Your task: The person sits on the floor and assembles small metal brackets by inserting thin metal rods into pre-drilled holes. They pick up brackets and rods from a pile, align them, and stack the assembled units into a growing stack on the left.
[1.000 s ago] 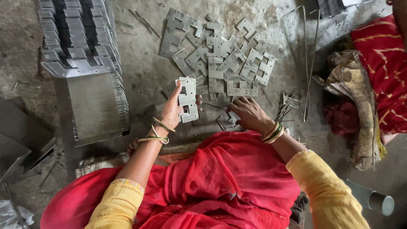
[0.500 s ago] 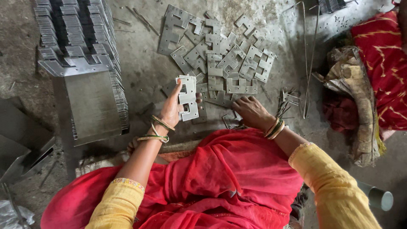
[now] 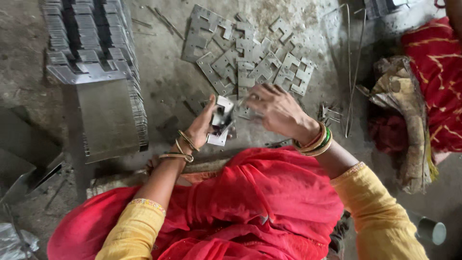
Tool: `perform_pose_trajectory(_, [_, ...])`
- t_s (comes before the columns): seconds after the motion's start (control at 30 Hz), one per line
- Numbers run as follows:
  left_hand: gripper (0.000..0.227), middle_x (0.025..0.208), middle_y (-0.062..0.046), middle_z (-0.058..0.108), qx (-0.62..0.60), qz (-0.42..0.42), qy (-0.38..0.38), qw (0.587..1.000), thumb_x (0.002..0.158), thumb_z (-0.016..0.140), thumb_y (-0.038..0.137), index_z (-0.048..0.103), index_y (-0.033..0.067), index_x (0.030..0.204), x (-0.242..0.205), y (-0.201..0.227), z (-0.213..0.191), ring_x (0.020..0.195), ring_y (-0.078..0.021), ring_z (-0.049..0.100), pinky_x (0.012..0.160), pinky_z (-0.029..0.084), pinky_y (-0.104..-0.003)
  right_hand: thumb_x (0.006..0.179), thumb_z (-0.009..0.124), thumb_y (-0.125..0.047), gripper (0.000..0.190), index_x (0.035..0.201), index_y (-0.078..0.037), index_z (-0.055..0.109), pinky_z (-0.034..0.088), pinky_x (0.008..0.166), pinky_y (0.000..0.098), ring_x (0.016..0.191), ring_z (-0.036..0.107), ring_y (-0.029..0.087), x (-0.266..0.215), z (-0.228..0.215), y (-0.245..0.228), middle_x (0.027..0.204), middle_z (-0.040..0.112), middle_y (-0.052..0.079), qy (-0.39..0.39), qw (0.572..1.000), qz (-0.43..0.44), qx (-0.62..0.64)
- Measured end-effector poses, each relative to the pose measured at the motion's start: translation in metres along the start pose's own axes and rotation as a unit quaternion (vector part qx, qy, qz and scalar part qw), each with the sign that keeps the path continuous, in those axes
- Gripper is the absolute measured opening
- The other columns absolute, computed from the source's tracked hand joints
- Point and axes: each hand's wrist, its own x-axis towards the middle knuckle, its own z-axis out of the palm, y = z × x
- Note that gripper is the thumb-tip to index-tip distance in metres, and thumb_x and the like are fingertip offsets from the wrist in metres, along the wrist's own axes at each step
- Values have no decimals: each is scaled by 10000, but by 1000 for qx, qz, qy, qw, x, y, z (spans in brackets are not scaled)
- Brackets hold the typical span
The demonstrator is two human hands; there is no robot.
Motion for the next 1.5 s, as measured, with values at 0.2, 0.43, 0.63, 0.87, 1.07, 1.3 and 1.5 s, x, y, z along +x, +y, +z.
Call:
perform_pose_trajectory(0.2, [636,1297,-39,612,0,-45,123,991,919,624,574,567,173,1409,12,-8,-16,1106,-192,608,836,545,-391,855,726,-218,271,1125,-188,736,592,760,411,939,687,274,-52,77,-16,1072,705,78,-386,907,146,80])
perform_pose_trajectory(0.43, [536,1586,-97,517,323,245,111,907,1021,584,410,634,135,1478,29,-37,-64,1450,-236,507,1167,416,-332,960,649,-215,187,1108,-178,757,600,853,427,1053,708,273,-117,91,49,1095,720,92,-410,875,253,-48])
perform_pose_trajectory(0.63, [423,1312,-129,650,163,152,156,962,964,512,240,586,132,1367,-4,5,-30,1135,-330,638,968,509,-498,784,627,-38,510,1292,-8,604,564,840,474,1071,636,407,-74,88,50,1225,594,218,-60,968,241,41])
perform_pose_trajectory(0.87, [497,1150,-230,744,-179,96,-10,979,921,537,283,600,-67,1269,-9,29,4,985,-350,773,910,618,-480,925,561,-48,419,1340,8,544,550,871,499,1030,652,413,-42,75,39,1233,630,236,-140,940,311,21])
perform_pose_trajectory(1.07, [702,1062,-219,756,-130,17,6,991,996,548,584,647,-64,1250,1,26,-9,867,-337,755,791,606,-471,871,570,7,430,1299,-28,599,539,992,507,1177,656,360,-5,39,-4,1257,670,201,154,983,95,-28])
perform_pose_trajectory(1.3, [534,1049,-123,742,-126,108,32,986,1024,584,552,669,75,1248,-5,34,-8,872,-248,727,744,614,-395,901,742,-363,513,1165,53,601,555,835,490,1026,649,421,54,102,10,1125,651,270,-20,917,397,47])
perform_pose_trajectory(1.5, [485,1069,-99,741,-156,164,44,973,966,638,469,637,68,1237,1,38,-19,977,-242,755,787,623,-391,857,766,-377,412,992,5,690,590,722,474,855,728,406,60,160,47,971,724,238,-30,895,446,8])
